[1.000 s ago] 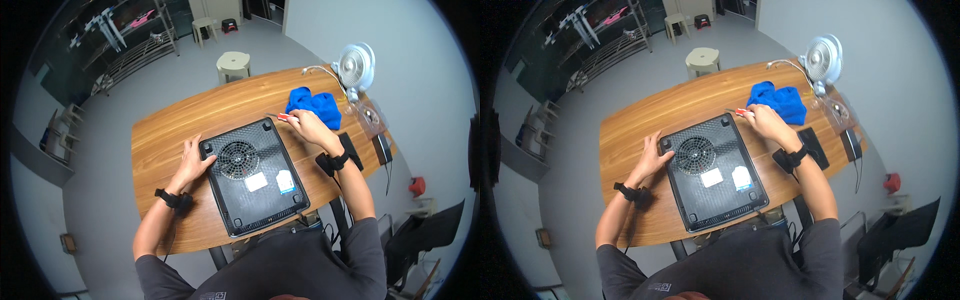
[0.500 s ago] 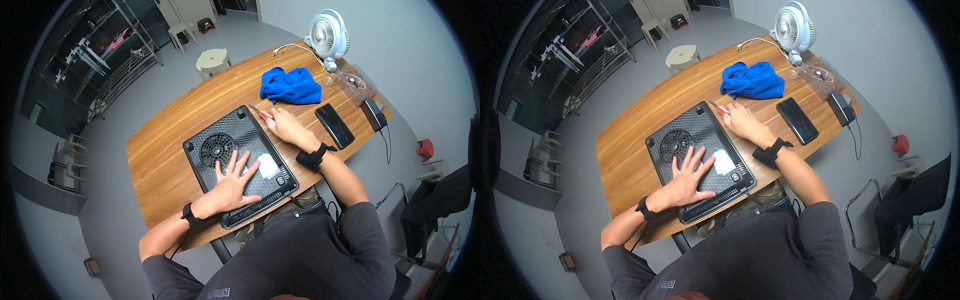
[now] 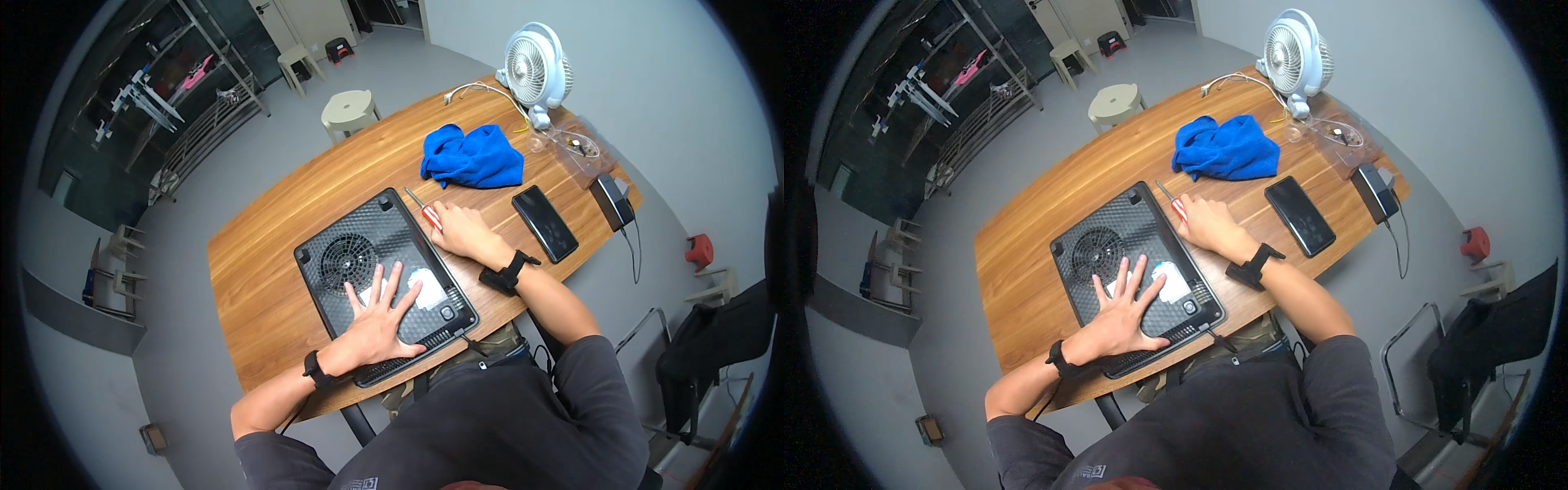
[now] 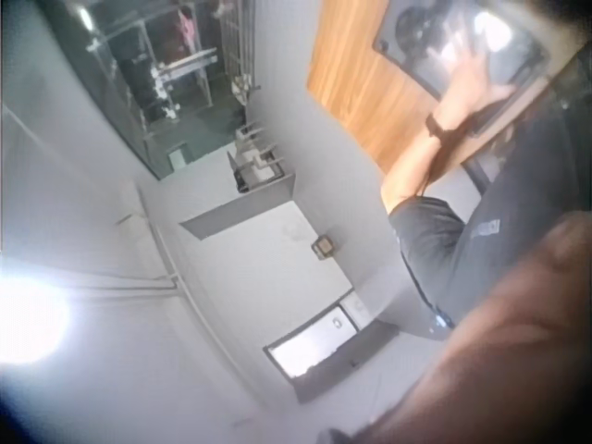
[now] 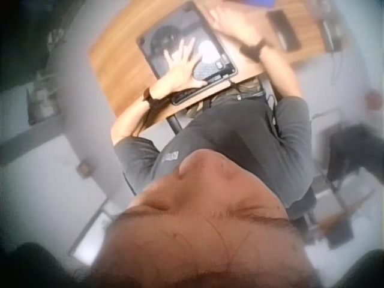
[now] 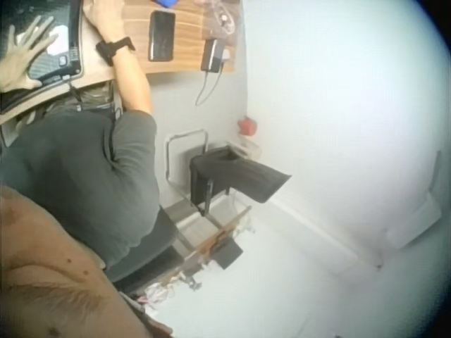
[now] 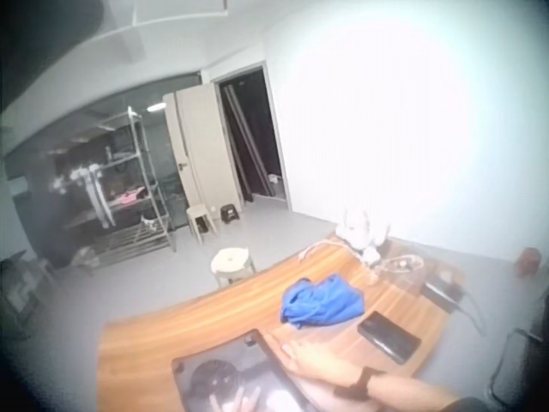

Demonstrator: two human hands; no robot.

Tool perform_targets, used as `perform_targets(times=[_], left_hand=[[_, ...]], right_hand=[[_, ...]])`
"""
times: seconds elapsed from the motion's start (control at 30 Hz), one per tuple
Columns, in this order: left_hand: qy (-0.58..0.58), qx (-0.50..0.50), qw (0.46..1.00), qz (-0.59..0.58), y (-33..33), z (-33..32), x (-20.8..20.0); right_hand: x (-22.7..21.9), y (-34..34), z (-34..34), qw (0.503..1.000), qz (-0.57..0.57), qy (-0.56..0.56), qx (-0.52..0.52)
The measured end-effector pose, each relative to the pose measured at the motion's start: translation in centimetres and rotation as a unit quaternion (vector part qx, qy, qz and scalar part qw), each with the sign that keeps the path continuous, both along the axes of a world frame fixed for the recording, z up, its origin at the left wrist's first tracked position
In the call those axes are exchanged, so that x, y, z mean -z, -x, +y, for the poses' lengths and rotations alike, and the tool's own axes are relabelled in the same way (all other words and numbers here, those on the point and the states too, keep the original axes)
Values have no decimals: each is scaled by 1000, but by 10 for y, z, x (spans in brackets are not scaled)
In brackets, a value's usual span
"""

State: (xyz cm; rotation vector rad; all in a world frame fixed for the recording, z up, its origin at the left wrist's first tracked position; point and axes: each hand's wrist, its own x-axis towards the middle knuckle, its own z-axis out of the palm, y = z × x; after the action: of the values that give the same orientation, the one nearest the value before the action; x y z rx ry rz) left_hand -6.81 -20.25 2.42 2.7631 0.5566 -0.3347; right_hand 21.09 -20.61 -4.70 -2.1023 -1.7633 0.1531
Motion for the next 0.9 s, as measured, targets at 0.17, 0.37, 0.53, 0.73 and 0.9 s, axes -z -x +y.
perform_targets(times=[0.17, 0.37, 0.53, 0.73, 0.9], left_hand=[[-30, -16, 999, -13, 0, 34, 9], [-31, -15, 999, -5, 9, 53, 13], [-29, -14, 999, -3, 8, 57, 15], [-23, -14, 1000, -2, 11, 59, 16], [-21, -7, 1000, -7, 13, 58, 26]], right_hand=[[-8, -7, -1, 999, 7, 40, 0], [-14, -21, 1, 1000, -24, 16, -8], [-45, -60, 13, 996, -65, -58, 9], [-27, -105, 21, 989, -143, 39, 12], [-12, -130, 34, 993, -106, 43, -17]])
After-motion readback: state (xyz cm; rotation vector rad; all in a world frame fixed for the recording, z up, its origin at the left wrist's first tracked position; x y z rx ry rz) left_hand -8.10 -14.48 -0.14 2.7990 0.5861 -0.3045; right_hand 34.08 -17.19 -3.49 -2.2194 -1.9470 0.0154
